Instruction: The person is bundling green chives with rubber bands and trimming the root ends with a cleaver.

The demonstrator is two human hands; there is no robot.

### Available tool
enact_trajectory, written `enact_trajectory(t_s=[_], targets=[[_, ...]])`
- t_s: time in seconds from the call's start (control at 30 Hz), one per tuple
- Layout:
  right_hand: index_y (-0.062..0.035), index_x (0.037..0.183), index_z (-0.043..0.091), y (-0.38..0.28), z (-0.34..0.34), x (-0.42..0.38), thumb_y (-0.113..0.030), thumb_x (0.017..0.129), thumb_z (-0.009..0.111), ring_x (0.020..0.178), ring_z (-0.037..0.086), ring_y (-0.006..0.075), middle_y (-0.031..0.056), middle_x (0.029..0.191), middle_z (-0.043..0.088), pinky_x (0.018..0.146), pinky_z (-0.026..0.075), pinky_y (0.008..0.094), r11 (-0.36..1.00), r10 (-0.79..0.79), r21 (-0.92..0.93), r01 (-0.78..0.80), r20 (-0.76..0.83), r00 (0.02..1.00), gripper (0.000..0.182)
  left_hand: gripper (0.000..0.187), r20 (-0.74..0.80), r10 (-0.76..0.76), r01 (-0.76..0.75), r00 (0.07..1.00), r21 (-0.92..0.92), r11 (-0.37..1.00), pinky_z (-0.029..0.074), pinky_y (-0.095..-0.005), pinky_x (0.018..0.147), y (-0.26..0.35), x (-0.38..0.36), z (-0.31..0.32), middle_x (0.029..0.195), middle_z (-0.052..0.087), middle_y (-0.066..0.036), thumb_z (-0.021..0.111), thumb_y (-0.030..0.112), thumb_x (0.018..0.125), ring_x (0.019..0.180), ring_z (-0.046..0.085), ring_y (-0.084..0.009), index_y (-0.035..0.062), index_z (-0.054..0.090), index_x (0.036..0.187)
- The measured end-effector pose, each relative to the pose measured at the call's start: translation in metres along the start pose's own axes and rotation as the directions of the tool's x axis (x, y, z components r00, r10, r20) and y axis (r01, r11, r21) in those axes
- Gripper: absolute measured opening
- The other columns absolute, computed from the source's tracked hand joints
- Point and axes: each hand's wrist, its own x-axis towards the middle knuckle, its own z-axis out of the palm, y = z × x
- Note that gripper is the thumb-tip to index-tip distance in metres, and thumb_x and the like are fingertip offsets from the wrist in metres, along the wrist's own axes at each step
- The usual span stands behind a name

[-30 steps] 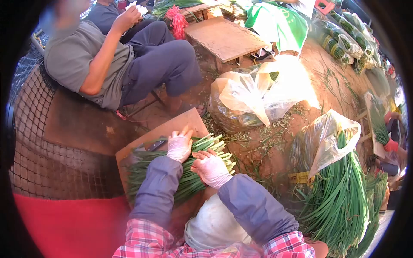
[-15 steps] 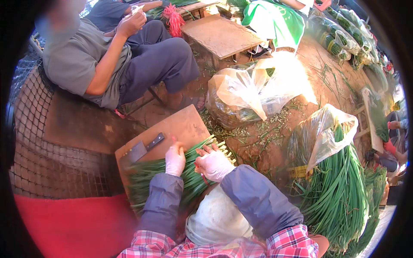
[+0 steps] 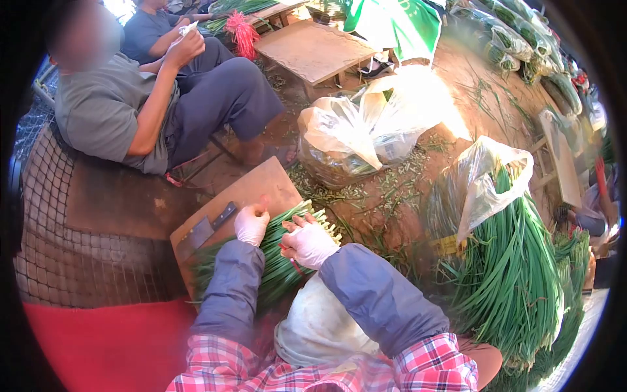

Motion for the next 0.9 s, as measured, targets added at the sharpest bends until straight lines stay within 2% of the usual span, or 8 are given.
enact_trajectory(t_s=[0.1,0.23,0.37,0.53,0.67,0.73,0.8,0.9], targets=[[-0.0113,0.086,0.062,-0.001,-0.001,-0.001,-0.03,0.076,0.067,0.121,0.044,0.0398,0.0143,0.126,0.053,0.104,0.027,0.0529,1.0,-0.009,-0.02,0.009,-0.017,1.0,0.022,0.011,0.031,0.309,-0.309,0.951,-0.012,0.951,0.048,-0.0417,0.066,0.008,0.008,0.008,0.074,0.063,-0.016,0.063,0.016,0.073,0.071,0.06,-0.0354,0.0046,0.064,0.074],[-0.0122,0.083,0.064,0.001,-0.002,-0.003,-0.031,0.076,0.065,0.123,0.041,0.0377,0.0135,0.125,0.054,0.106,0.024,0.0529,0.999,-0.003,0.055,0.004,-0.015,1.0,0.02,0.007,0.169,0.107,-0.074,0.98,-0.191,0.979,0.048,-0.0338,0.065,0.008,-0.006,0.004,0.081,0.065,-0.015,0.064,0.011,0.074,0.07,0.063,-0.0268,0.0041,0.064,0.078],[-0.0155,0.079,0.065,-0.013,-0.009,-0.01,-0.029,0.074,0.067,0.122,0.044,0.0354,0.0086,0.123,0.056,0.105,0.026,0.0542,0.995,-0.044,-0.091,0.039,-0.057,0.997,0.015,0.006,0.1,0.021,0.055,0.995,-0.695,0.717,0.047,-0.0234,0.071,-0.004,-0.032,0.012,0.089,0.066,-0.006,0.063,-0.001,0.081,0.078,0.059,-0.0103,0.0005,0.064,0.087],[-0.021,0.074,0.063,-0.075,-0.022,-0.041,-0.025,0.073,0.064,0.111,0.054,0.0208,-0.0015,0.102,0.065,0.092,0.038,0.0513,0.964,-0.132,-0.239,0.119,-0.041,0.99,0.004,0.017,0.153,-0.016,0.137,0.988,-0.828,0.543,0.048,-0.0235,0.07,-0.006,-0.042,0.015,0.087,0.066,-0.005,0.066,0.005,0.081,0.075,0.059,-0.0089,-0.0008,0.067,0.097],[-0.0126,0.078,0.064,-0.083,-0.009,-0.023,-0.022,0.077,0.063,0.07,0.062,0.0243,0.0053,0.073,0.064,0.063,0.048,0.0364,0.985,0.146,-0.111,-0.131,0.141,0.979,0.009,0.016,0.235,0.013,0.18,0.972,-0.78,0.599,0.047,-0.0227,0.075,-0.008,-0.04,0.011,0.088,0.067,-0.006,0.064,0.007,0.083,0.08,0.06,-0.0111,-0.0014,0.066,0.096],[-0.0038,0.079,0.063,-0.068,0.007,-0.007,-0.016,0.081,0.063,0.053,0.059,0.0234,0.008,0.064,0.061,0.051,0.048,0.0338,0.992,0.043,0.127,-0.016,-0.212,0.976,0.012,0.015,0.313,-0.009,0.258,0.95,-0.767,0.587,0.047,-0.0232,0.075,-0.003,-0.038,-0.001,0.087,0.067,-0.006,0.065,0.007,0.082,0.079,0.06,-0.0116,-0.0015,0.066,0.094],[-0.0021,0.077,0.063,-0.06,-0.002,0.012,-0.014,0.082,0.062,0.051,0.059,0.0165,0.0056,0.063,0.061,0.045,0.046,0.0298,0.557,0.53,0.612,-0.561,0.258,0.808,0.013,0.015,0.368,0.011,0.302,0.93,-0.779,0.549,0.047,-0.0239,0.075,-0.008,-0.037,-0.003,0.086,0.067,-0.007,0.065,0.007,0.081,0.079,0.061,-0.0121,-0.0014,0.066,0.092],[-0.0011,0.077,0.063,-0.055,-0.015,0.026,-0.016,0.082,0.064,0.052,0.06,0.014,0.0053,0.065,0.061,0.044,0.047,0.0279,0.418,0.647,0.589,-0.691,0.34,0.682,0.016,0.011,0.396,0.069,0.326,0.916,-0.832,0.448,0.048,-0.0246,0.07,-0.01,-0.028,-0.006,0.084,0.068,-0.007,0.066,0.004,0.078,0.074,0.061,-0.0115,-0.001,0.067,0.088]])
